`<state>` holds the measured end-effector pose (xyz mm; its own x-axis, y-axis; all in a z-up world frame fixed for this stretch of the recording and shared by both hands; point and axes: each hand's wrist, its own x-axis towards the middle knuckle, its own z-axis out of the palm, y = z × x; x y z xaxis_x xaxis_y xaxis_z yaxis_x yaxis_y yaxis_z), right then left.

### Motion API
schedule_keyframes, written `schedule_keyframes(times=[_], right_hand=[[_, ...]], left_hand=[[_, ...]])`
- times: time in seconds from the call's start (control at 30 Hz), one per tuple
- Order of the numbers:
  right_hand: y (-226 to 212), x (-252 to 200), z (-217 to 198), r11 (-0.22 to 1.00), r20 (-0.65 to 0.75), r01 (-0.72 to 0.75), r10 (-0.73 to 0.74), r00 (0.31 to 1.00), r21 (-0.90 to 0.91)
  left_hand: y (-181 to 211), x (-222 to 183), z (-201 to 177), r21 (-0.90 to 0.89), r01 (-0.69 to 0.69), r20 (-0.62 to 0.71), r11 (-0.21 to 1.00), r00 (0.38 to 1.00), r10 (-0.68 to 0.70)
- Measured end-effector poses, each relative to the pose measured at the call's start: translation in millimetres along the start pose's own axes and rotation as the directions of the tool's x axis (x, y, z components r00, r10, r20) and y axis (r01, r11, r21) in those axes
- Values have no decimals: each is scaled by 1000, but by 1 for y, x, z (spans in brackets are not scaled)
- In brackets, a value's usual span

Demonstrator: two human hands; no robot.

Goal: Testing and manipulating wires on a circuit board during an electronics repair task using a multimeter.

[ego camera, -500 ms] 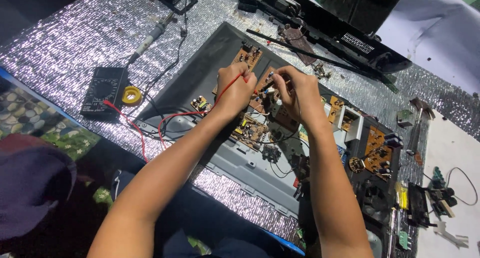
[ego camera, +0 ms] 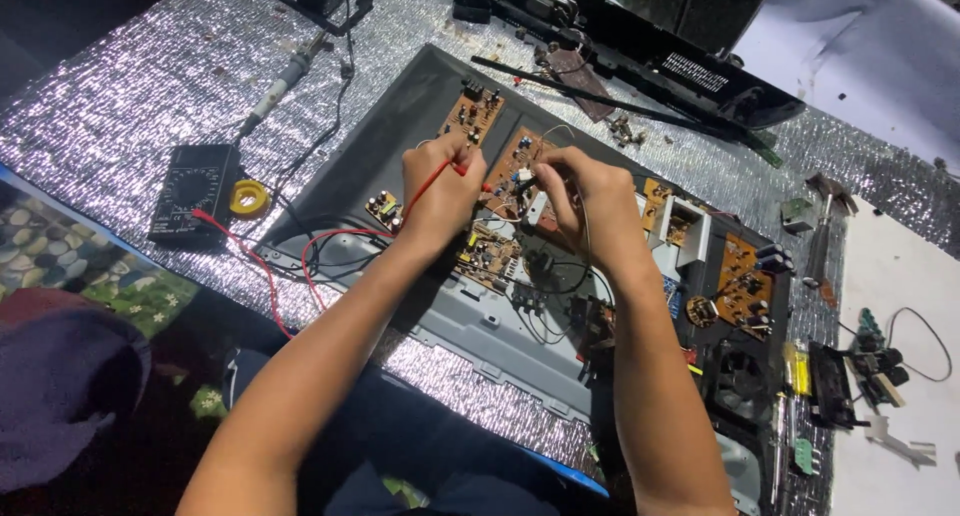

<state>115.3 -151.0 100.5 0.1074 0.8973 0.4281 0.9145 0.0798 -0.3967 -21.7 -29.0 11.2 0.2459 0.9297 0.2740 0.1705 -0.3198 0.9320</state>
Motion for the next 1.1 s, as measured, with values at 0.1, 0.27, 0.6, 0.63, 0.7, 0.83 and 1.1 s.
schedule_keyframes(times=[0.1, 0.27, 0.6, 0.63, 0.7, 0.83, 1.1], right_hand=[[1, -9, 5, 999, -14, -43, 44, 999, 19], [-9, -21, 9, 995, -76, -57, 63, 995, 81], [-2, -28, 19, 989, -186, -106, 124, 975, 101], [2, -30, 20, 990, -190, -100, 117, 975, 96], [10, -31, 24, 987, -182, -117, 135, 974, 106], [-1, -32, 21, 973, -185, -134, 169, 968, 186], [10, -34, 30, 968, -209, -105, 154, 966, 227]], left_hand=[[-2, -2, 0, 11, 11, 3, 1000, 1000, -11], [-6, 0, 1, 23, 1, -22, 1000, 1000, 0], [-2, -18, 11, 129, -84, -53, 988, 994, 91], [1, -20, 12, 124, -89, -58, 988, 994, 96], [7, -23, 12, 95, -43, -68, 995, 996, 50], [7, -25, 15, 120, -90, -65, 989, 993, 98], [0, -24, 18, 90, -29, -135, 996, 990, 41]])
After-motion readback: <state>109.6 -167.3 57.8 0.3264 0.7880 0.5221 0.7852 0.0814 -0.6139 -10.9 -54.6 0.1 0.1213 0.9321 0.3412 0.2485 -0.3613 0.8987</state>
